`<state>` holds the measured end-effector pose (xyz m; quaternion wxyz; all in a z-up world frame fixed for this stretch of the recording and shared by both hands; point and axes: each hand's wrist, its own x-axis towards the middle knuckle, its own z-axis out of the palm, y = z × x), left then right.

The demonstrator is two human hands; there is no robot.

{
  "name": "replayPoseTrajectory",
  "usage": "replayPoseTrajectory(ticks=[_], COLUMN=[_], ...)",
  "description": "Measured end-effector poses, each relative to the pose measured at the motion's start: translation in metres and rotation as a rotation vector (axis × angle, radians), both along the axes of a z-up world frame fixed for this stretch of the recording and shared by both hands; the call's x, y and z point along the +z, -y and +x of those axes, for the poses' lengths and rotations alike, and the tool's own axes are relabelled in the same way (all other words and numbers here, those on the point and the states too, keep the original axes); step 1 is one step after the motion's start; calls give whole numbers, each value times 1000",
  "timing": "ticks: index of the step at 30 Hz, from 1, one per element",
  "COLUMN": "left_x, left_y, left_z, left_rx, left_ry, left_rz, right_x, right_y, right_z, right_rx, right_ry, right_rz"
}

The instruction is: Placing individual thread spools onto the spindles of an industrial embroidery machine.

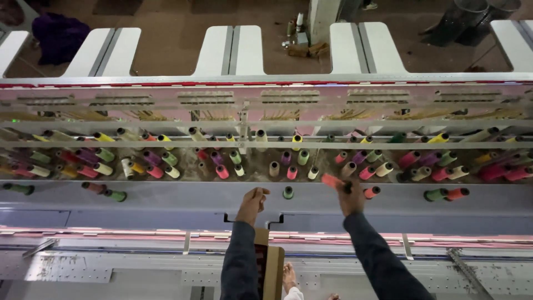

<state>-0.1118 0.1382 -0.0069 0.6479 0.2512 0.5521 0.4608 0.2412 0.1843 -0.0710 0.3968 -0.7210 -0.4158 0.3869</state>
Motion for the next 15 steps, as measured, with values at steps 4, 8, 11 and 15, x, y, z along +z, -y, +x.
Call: replayPoseTrajectory(ticks=[4,8,11,15], left_x=[-74,-69,-43,-6], left_y=[-26,-30,-35,-43], left_z=[-6,-14,-12,-18], left_rx=[-143,-281,-390,-397], left_ry=[-356,-669,-904,-1038], left_rz=[73,54,14,182], right_x=[54,115,66,88], right_y=[-2,-10,-48,-51], right_z=[-93,-171,-207,-219], right_rx=[168,363,621,786], right_ry=[96,123,108,10], right_rz=[616,791,762,606])
